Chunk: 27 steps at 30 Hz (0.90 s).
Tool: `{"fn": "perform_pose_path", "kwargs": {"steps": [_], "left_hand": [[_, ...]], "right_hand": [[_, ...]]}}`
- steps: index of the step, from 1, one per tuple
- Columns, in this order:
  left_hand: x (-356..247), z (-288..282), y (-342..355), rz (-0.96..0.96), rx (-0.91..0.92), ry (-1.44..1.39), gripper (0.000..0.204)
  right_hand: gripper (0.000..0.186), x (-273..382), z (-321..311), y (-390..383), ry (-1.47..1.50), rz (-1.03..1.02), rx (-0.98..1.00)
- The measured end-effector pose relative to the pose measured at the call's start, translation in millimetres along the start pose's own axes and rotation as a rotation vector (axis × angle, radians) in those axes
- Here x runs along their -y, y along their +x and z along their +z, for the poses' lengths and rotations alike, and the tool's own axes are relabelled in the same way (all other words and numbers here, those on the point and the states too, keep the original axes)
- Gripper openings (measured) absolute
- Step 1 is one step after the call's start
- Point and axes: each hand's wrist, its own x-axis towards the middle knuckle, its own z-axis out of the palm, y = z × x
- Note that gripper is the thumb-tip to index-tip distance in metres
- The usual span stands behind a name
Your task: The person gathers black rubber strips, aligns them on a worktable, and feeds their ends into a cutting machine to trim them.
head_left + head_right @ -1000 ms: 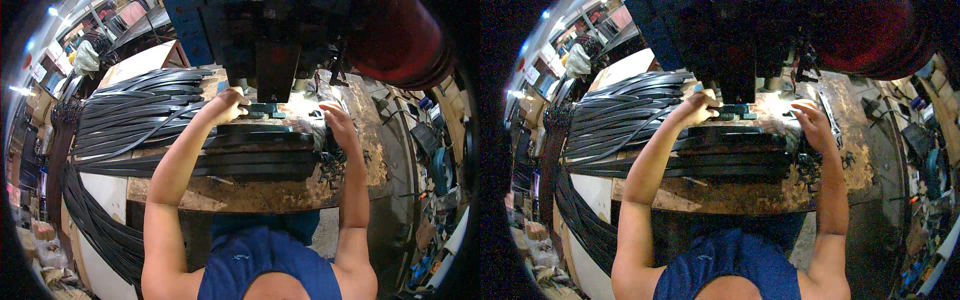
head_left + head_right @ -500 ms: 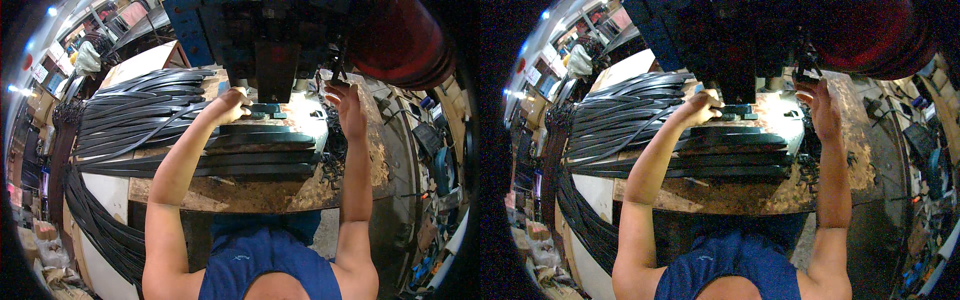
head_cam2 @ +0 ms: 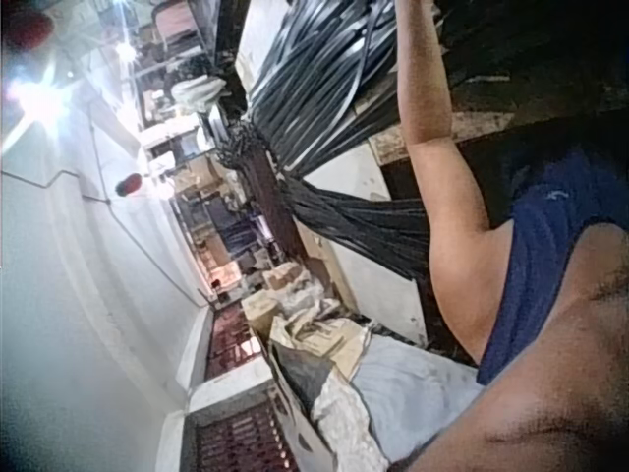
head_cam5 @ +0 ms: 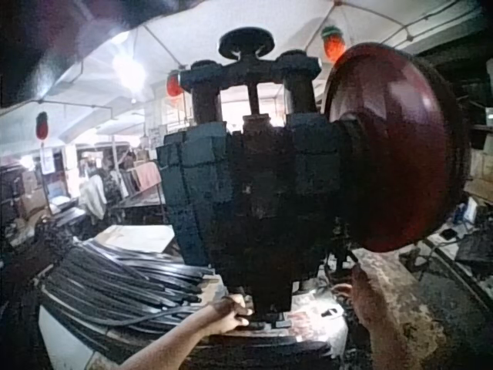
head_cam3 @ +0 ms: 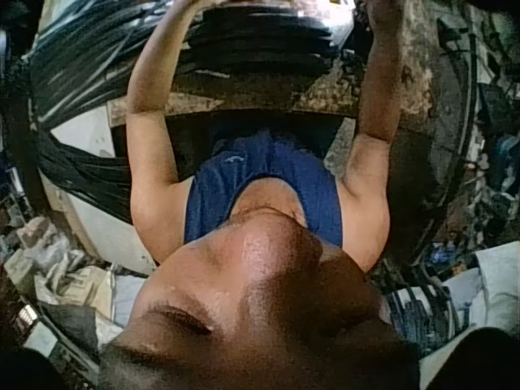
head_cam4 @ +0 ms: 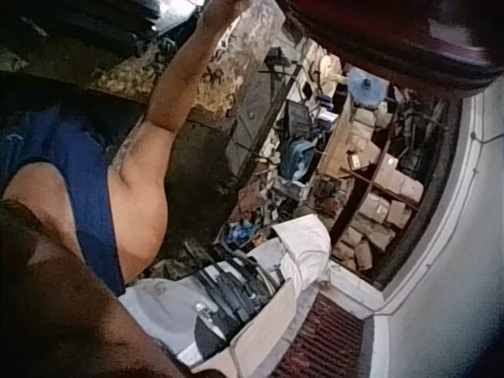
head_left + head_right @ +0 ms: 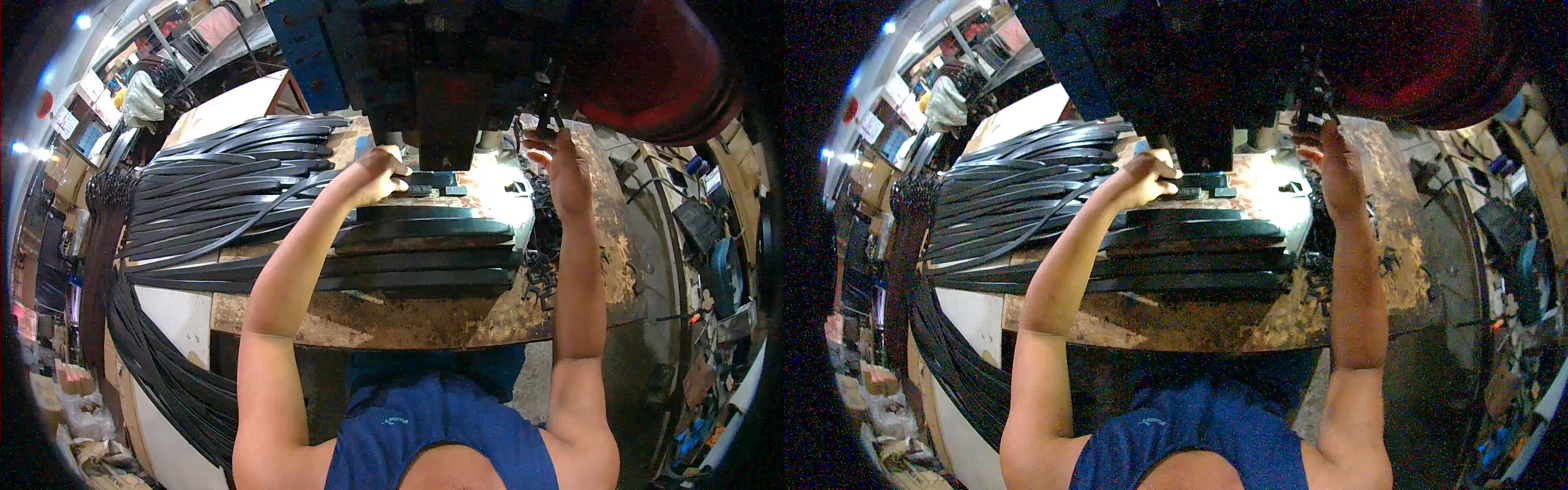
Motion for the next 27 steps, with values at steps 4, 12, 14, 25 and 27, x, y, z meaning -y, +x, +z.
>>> {"fn": "perform_pose_path", "kwargs": {"steps": [4,12,14,25,27], "left_hand": [[1,3,2,-0.006,-0.018,-0.008,0.027],[-5,3,6,-0.059,0.049,-0.004,0.03],[4,3,-2,-0.052,0.005,-0.003,0.03],[39,-92,-61,-0.363,-0.017,0.351,0.024],[28,-92,-72,-0.498,-0.207,0.579,0.031]], "right_hand": [[0.055,-3,-4,6,-0.062,0.037,0.036],[0.034,4,-12,-40,0.191,0.056,0.359],[0.025,37,19,-52,-0.645,0.214,0.439],[0.019,23,22,-70,-0.871,-0.143,0.634],[0.018,20,28,-71,-0.858,-0.151,0.623]]}}
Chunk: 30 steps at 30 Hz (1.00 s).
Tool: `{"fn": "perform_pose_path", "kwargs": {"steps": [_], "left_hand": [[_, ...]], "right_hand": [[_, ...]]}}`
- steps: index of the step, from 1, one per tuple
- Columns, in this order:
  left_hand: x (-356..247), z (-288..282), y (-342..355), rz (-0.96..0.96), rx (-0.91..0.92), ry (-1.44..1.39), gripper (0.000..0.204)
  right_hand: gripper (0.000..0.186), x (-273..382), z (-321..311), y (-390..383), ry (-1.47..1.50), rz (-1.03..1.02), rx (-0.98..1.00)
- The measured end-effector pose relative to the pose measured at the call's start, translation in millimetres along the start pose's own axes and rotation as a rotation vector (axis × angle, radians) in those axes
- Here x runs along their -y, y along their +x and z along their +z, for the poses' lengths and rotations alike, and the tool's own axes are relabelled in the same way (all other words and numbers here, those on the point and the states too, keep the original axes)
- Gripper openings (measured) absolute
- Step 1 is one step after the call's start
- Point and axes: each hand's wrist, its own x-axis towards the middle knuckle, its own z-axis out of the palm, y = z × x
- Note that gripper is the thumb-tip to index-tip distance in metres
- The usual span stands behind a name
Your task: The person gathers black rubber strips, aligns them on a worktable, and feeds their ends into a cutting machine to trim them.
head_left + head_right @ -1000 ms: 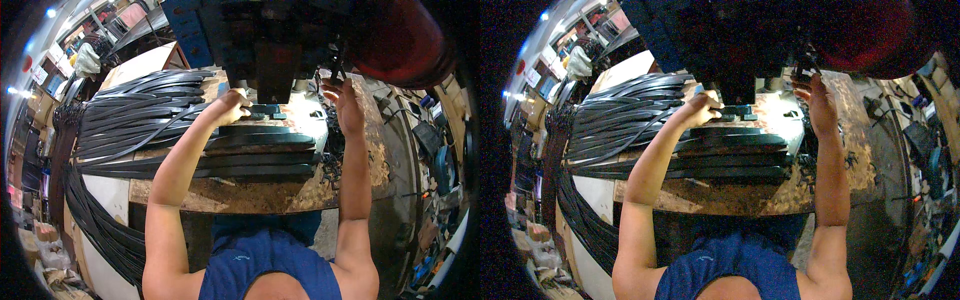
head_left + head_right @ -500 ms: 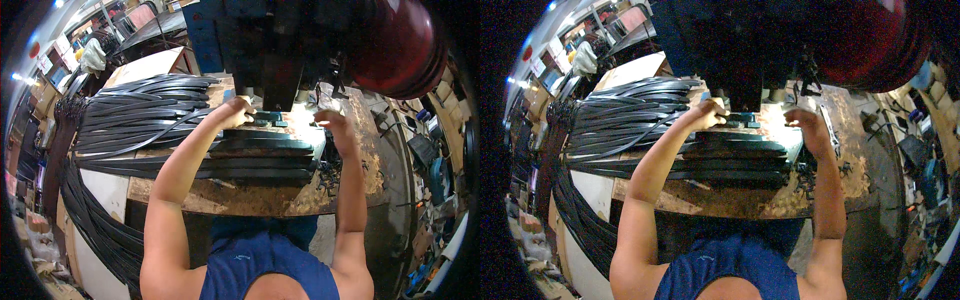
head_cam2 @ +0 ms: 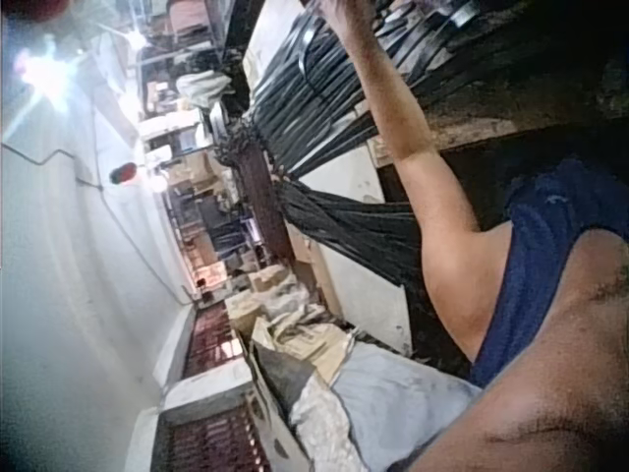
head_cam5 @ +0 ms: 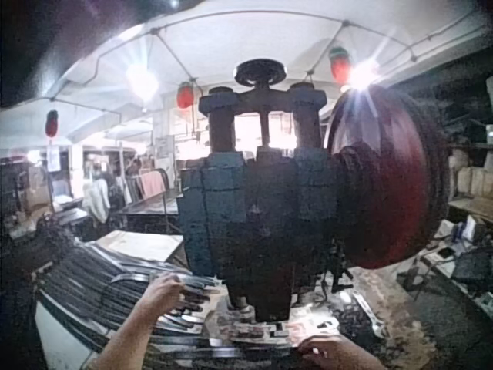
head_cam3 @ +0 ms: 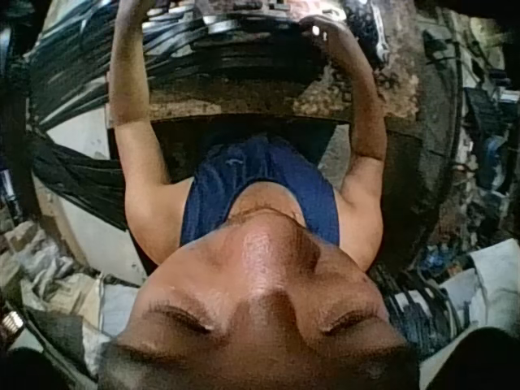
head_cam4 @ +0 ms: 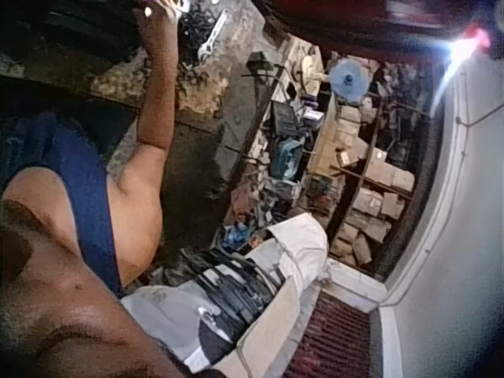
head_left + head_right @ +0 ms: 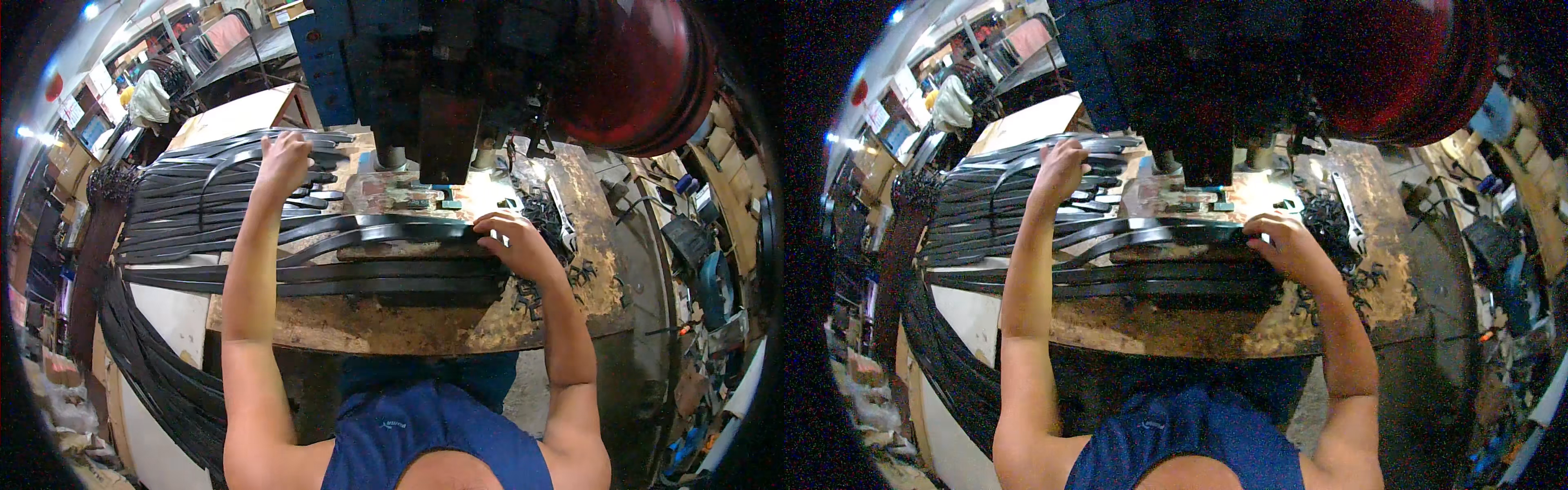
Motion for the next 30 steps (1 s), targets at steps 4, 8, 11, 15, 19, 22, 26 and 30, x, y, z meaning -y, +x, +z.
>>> {"fn": "perform_pose_path", "kwargs": {"steps": [4,8,11,15,19,22,26,30], "left_hand": [[-51,2,-33,0.286,-0.08,-0.241,0.046],[-116,-14,-54,0.46,0.24,-0.718,0.056],[-123,-21,-48,0.302,0.249,-0.619,0.044],[-103,-6,-19,0.43,0.149,-0.592,0.026],[-89,23,7,0.51,0.126,-0.527,0.027],[-83,53,17,0.535,0.197,-0.489,0.03],[-87,61,17,0.55,0.168,-0.573,0.031],[-90,63,14,0.534,0.097,-0.515,0.031]], "right_hand": [[0.017,6,19,15,0.089,-0.104,-0.087],[0.018,6,24,30,0.15,-0.146,-0.127],[0.021,1,29,39,0.286,-0.074,-0.112],[0.026,-13,40,48,0.082,-0.117,-0.151],[0.02,-24,30,41,-0.218,0.046,-0.086],[0.018,-36,16,28,-0.423,0.229,-0.13],[0.019,-38,-2,15,-0.435,0.291,-0.267],[0.027,-22,-7,18,-0.097,0.303,-0.238]]}}
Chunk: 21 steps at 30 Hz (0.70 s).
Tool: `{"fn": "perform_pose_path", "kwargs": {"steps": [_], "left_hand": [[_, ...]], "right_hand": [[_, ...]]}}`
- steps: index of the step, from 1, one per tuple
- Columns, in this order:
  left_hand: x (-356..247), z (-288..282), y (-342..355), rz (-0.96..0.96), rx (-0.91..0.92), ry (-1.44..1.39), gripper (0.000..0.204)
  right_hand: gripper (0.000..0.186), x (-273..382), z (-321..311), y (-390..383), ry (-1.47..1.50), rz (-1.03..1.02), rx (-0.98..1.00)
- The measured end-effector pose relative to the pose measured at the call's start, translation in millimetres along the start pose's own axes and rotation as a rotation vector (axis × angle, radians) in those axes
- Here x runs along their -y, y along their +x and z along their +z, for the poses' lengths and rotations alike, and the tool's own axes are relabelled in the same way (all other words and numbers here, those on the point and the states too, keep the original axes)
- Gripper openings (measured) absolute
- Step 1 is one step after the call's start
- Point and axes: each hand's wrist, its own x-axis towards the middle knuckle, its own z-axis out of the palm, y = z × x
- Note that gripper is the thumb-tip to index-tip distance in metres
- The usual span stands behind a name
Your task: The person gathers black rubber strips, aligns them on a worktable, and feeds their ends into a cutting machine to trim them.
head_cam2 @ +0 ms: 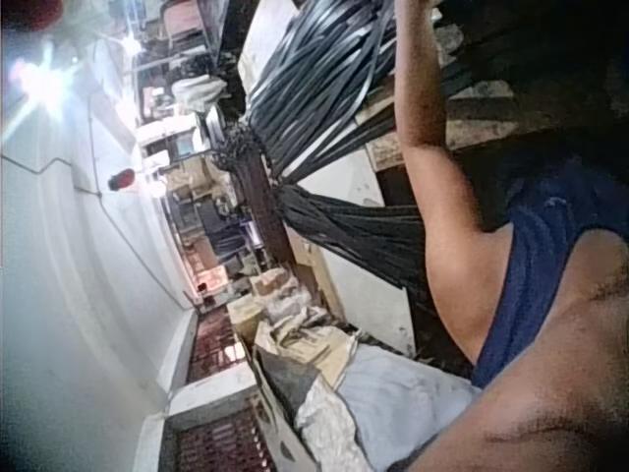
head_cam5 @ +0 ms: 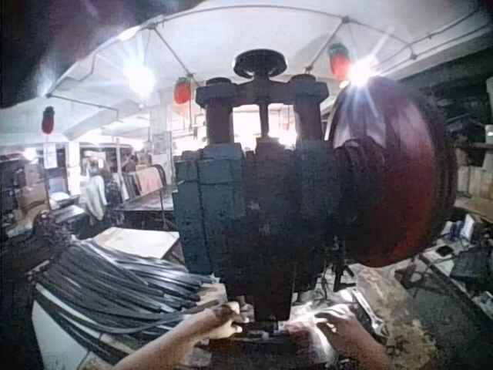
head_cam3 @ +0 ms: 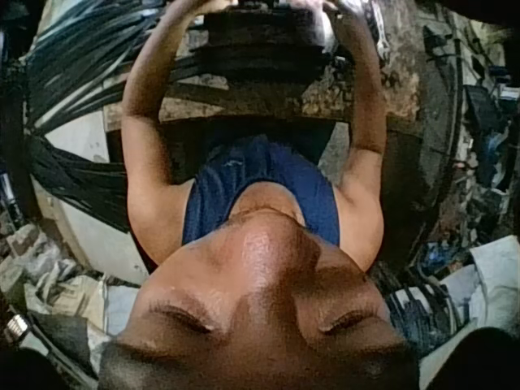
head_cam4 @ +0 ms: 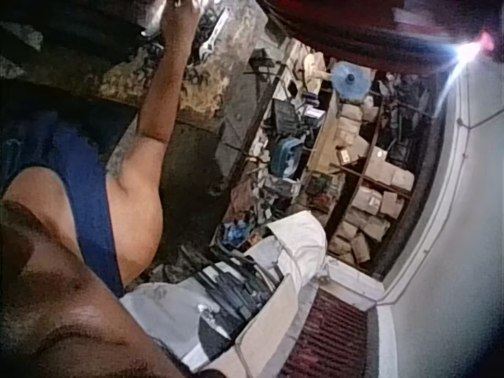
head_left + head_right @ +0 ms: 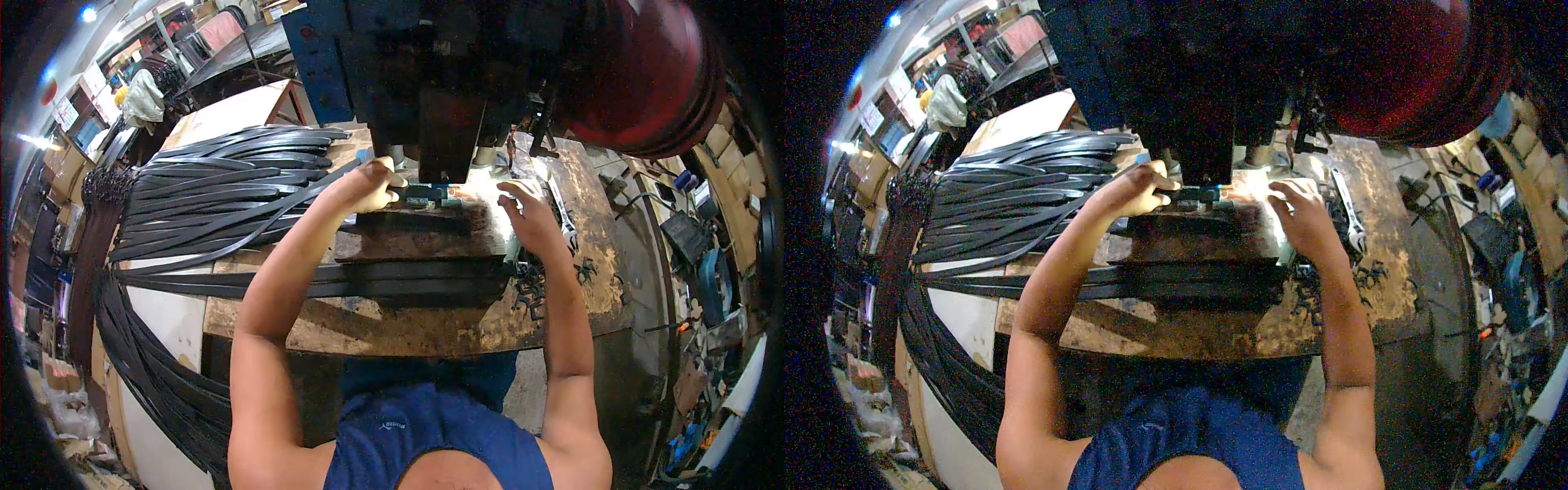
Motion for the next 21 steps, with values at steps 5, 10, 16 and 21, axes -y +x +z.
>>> {"fn": "perform_pose_path", "kwargs": {"steps": [5,10,16,21], "left_hand": [[-10,-5,5,-0.095,0.125,0.009,0.028],[-7,5,8,-0.137,0.101,-0.042,0.03],[-10,0,8,-0.114,0.121,-0.04,0.028],[-6,4,6,-0.052,0.062,-0.035,0.026]], "right_hand": [[0.031,-4,26,8,0.004,-0.269,0.174],[0.038,-14,17,12,0.363,0.09,-0.007],[0.054,-27,-12,23,1.054,-0.143,-0.278],[0.047,-24,-14,34,1.147,-0.05,-0.297]]}}
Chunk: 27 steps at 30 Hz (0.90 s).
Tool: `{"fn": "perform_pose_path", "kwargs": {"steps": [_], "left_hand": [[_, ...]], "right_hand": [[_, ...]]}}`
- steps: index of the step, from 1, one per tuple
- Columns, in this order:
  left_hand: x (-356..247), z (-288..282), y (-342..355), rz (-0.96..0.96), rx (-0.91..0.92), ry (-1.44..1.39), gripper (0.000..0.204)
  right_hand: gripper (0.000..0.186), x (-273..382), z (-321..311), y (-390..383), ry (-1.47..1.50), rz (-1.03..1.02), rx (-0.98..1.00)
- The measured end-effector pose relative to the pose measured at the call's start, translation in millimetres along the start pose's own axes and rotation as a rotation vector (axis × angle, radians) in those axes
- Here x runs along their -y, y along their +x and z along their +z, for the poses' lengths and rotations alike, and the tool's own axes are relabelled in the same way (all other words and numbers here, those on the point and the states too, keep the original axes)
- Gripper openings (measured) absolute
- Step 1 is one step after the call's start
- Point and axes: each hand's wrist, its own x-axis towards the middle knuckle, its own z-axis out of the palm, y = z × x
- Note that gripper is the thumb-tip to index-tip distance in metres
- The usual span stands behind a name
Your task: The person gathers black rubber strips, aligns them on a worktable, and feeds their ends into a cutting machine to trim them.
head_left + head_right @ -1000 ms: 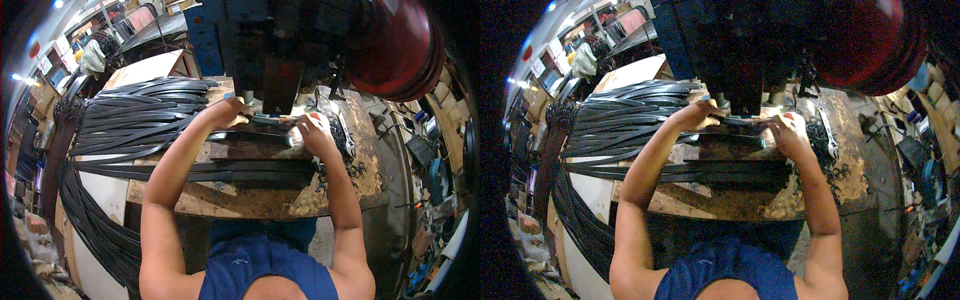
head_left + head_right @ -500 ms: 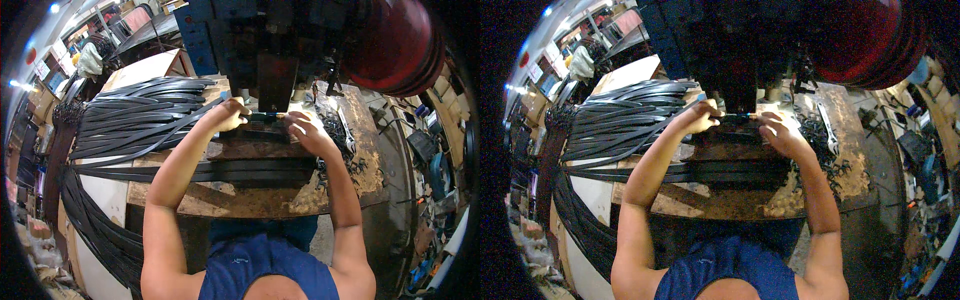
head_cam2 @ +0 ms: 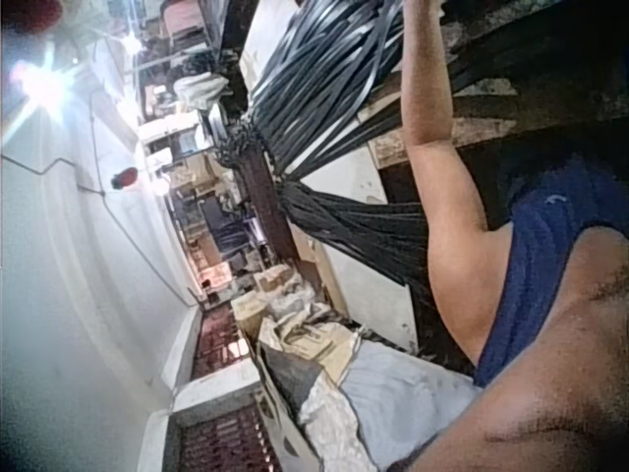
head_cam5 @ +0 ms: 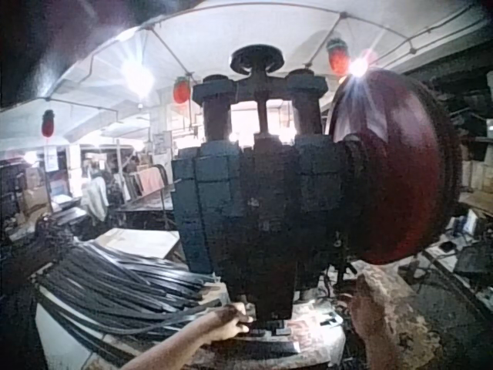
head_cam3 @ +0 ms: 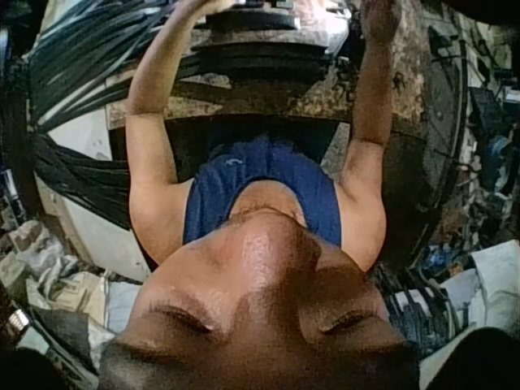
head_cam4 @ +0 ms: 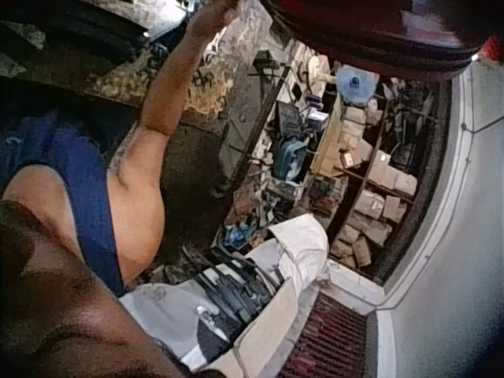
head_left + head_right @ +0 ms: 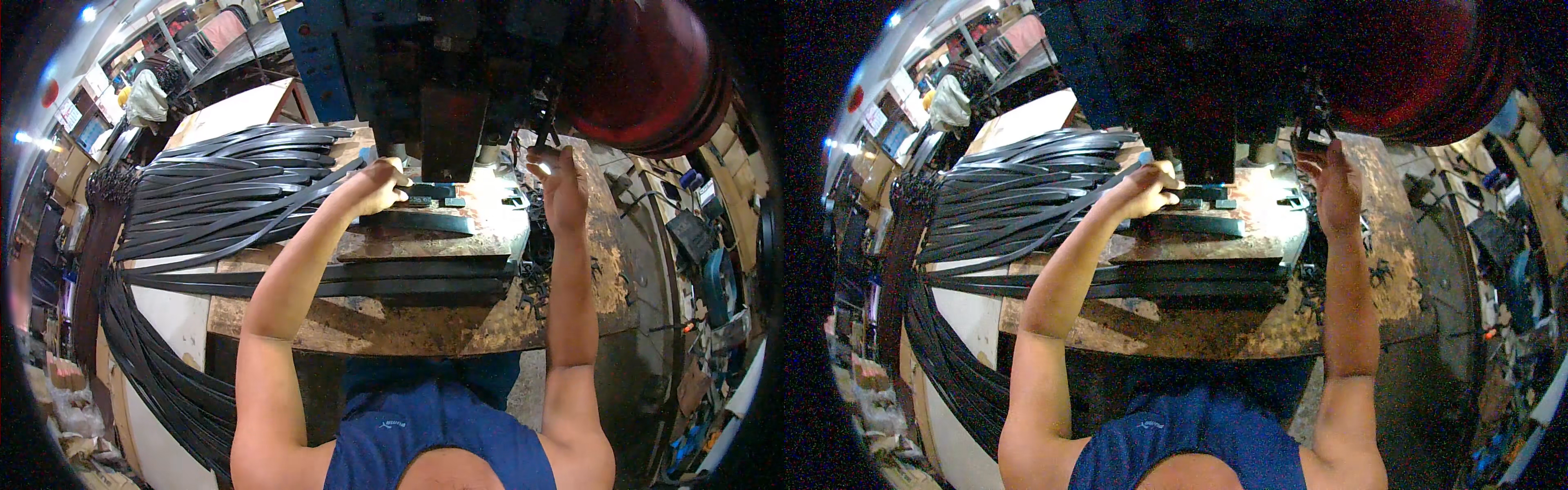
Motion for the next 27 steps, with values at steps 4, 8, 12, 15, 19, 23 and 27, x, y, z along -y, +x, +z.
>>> {"fn": "perform_pose_path", "kwargs": {"steps": [4,8,12,15,19,23,27], "left_hand": [[1,2,1,-0.006,0.002,-0.013,0.025],[1,3,0,-0.003,-0.023,-0.01,0.024],[2,2,4,0.04,-0.007,-0.014,0.024],[5,0,2,0.062,-0.001,-0.01,0.024],[9,4,0,0.009,0.003,0.004,0.025],[-3,-3,4,0.024,0.046,0.058,0.025],[0,-3,1,-0.03,0.047,-0.04,0.026]], "right_hand": [[0.044,0,5,1,0.07,-0.014,-0.005],[0.046,-2,6,1,0.008,-0.027,-0.005],[0.051,-14,-7,10,-0.161,-0.009,-0.04],[0.054,-12,-4,9,-0.244,-0.036,-0.023],[0.058,-8,-1,-6,-0.209,0.03,-0.03],[0.052,-6,-2,-24,-0.315,0.007,0.066],[0.038,-8,3,-31,-0.44,0.086,0.258]]}}
